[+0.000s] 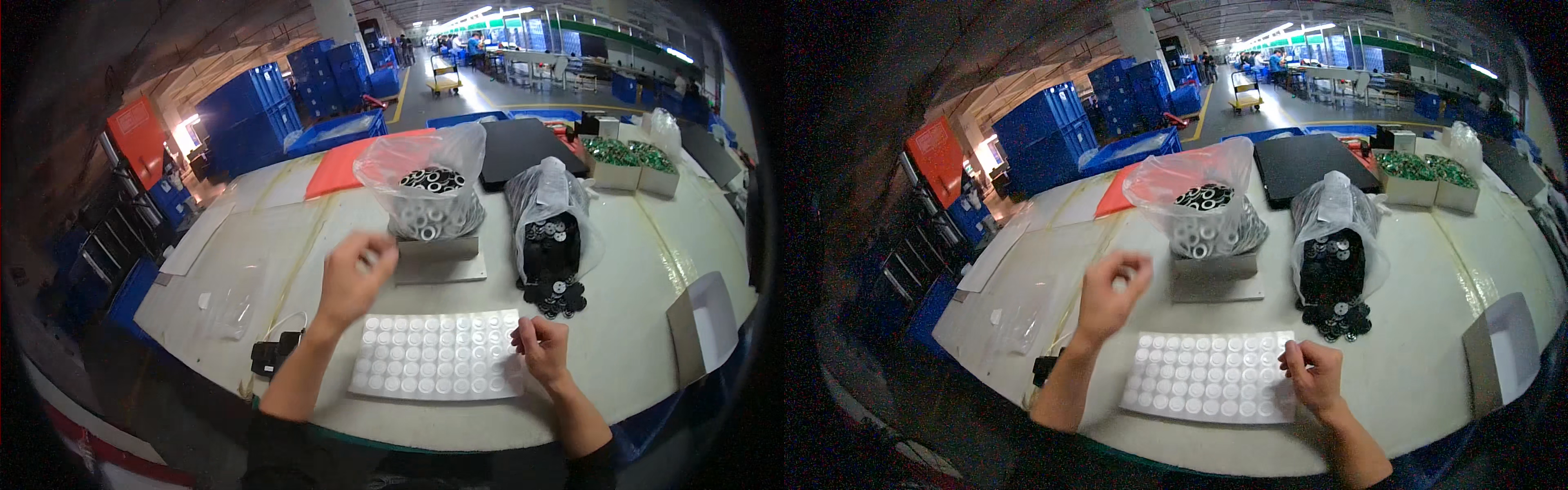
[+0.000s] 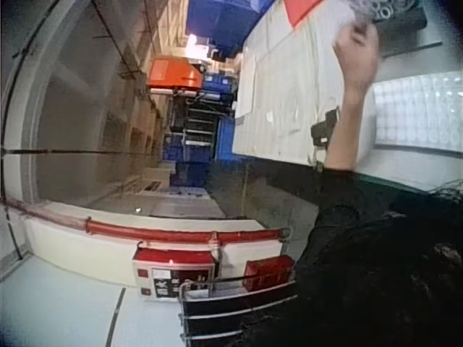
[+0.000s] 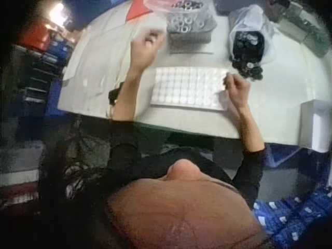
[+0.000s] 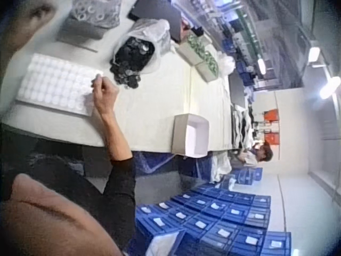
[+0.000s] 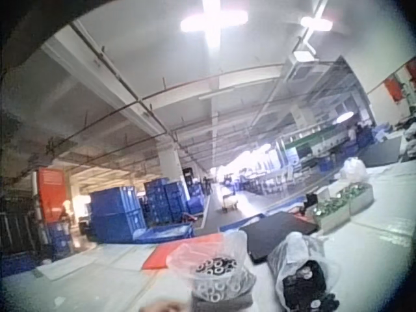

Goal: Assemble small mechanical components by placing black rings into a white tray and pressing white cylinders into them.

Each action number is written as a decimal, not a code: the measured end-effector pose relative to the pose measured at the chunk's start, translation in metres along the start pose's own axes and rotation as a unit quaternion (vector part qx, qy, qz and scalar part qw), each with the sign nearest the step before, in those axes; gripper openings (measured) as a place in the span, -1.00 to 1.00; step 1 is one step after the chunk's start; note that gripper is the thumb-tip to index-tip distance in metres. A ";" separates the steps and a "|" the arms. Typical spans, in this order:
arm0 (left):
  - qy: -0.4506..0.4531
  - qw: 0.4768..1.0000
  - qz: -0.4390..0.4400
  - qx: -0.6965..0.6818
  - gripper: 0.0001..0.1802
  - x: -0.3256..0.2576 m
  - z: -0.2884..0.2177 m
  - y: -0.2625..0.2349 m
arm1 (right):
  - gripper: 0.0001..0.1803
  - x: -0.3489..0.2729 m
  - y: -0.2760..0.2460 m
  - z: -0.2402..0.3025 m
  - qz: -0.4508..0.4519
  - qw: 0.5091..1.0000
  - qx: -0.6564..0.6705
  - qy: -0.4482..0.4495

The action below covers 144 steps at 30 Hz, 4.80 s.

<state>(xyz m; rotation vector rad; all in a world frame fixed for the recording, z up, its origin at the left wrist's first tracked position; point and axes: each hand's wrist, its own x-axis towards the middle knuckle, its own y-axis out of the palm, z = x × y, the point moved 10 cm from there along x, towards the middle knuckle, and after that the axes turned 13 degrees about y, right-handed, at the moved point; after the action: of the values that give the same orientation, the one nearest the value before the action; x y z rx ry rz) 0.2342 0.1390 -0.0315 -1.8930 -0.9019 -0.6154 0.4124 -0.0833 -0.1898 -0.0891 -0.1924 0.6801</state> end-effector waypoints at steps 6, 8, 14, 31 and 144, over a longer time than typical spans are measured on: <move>-0.017 0.993 0.083 0.078 -0.73 -0.147 0.006 -0.004 | -0.77 -0.001 0.009 0.009 -0.007 0.996 -0.057 -0.065; 0.043 0.979 0.139 0.140 -0.66 -0.170 -0.008 0.005 | -0.83 -0.003 0.009 0.017 -0.020 0.992 -0.081 -0.096; 0.063 0.970 0.165 0.166 -0.58 -0.206 -0.025 0.011 | -0.66 -0.009 0.030 0.033 0.012 0.962 -0.231 -0.144; 0.107 0.970 0.189 0.108 -0.71 -0.189 -0.058 0.044 | -0.69 0.019 0.011 -0.031 0.016 0.993 -0.115 0.014; 0.277 0.930 0.108 -0.216 -0.50 -0.072 -0.246 0.092 | -0.10 -0.099 0.027 0.067 0.133 0.861 0.491 0.022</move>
<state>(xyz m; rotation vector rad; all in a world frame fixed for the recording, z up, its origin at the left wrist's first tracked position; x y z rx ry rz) 0.2524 -0.1327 -0.0203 -1.9942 -0.1933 -1.2065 0.3067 -0.1238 -0.1425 0.8683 0.2339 0.9850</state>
